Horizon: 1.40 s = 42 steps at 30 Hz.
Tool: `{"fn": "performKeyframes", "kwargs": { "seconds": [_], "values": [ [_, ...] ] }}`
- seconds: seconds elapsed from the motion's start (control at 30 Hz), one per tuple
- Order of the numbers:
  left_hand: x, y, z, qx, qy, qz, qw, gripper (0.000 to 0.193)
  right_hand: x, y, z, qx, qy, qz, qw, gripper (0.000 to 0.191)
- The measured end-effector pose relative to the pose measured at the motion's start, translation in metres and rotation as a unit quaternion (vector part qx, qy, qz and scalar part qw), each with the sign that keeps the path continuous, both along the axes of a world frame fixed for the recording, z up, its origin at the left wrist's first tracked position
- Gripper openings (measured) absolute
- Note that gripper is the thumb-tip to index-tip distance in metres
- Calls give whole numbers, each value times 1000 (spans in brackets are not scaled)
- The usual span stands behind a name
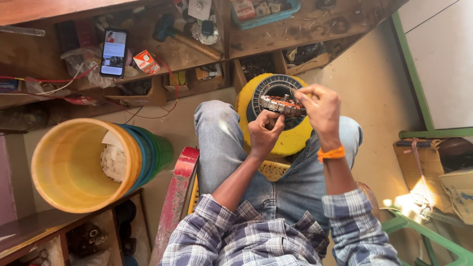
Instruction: The person sits on a chair with an electric motor armature on their lap and works on its copper wire windings by hand, pressing and positioning the coils around the armature. They then pick up a screwdriver-like tool and use it on the armature while continuing to turn the part.
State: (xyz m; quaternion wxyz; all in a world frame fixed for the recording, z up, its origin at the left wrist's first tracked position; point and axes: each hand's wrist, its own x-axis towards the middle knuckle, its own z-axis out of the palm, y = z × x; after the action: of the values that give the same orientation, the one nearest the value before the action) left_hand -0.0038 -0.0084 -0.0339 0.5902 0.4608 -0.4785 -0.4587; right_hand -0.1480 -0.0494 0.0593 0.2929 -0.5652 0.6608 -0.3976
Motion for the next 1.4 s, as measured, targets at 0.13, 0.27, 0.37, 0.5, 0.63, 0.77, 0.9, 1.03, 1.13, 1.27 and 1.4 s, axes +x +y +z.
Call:
{"fn": "performKeyframes", "kwargs": {
  "seconds": [0.13,0.27,0.37,0.5,0.63,0.77,0.9,1.03,1.13,1.27,1.4],
  "values": [
    [-1,-3,-3,-13,1,0,1000,8,-11,30,1,13,-91,-23,995,7],
    [-2,-2,-3,-6,-12,5,1000,7,-4,54,3,16,-116,-45,992,8],
    [-1,-2,-2,-1,-13,6,1000,7,8,62,-1,6,-103,-54,993,8],
    [2,-2,3,5,-19,3,1000,7,20,69,-16,-20,-71,-52,996,7],
    [4,3,16,-106,-88,15,990,9,29,85,-39,-46,14,-68,997,4],
    [16,6,28,-273,-313,-60,908,27,25,110,-49,-89,-6,-48,995,7],
    [13,4,29,-285,-321,-37,902,20,10,119,-33,-80,-42,-49,995,7],
    [6,5,18,-204,-153,-6,967,11,0,108,2,-47,6,-35,998,9],
    [4,7,7,-82,-65,0,995,7,3,88,21,-65,39,6,997,10],
    [2,8,-1,-12,-30,-13,999,8,14,48,29,-101,55,29,993,7],
    [0,7,-1,5,-2,-13,1000,8,20,12,21,-49,-9,50,998,6]
  ]
}}
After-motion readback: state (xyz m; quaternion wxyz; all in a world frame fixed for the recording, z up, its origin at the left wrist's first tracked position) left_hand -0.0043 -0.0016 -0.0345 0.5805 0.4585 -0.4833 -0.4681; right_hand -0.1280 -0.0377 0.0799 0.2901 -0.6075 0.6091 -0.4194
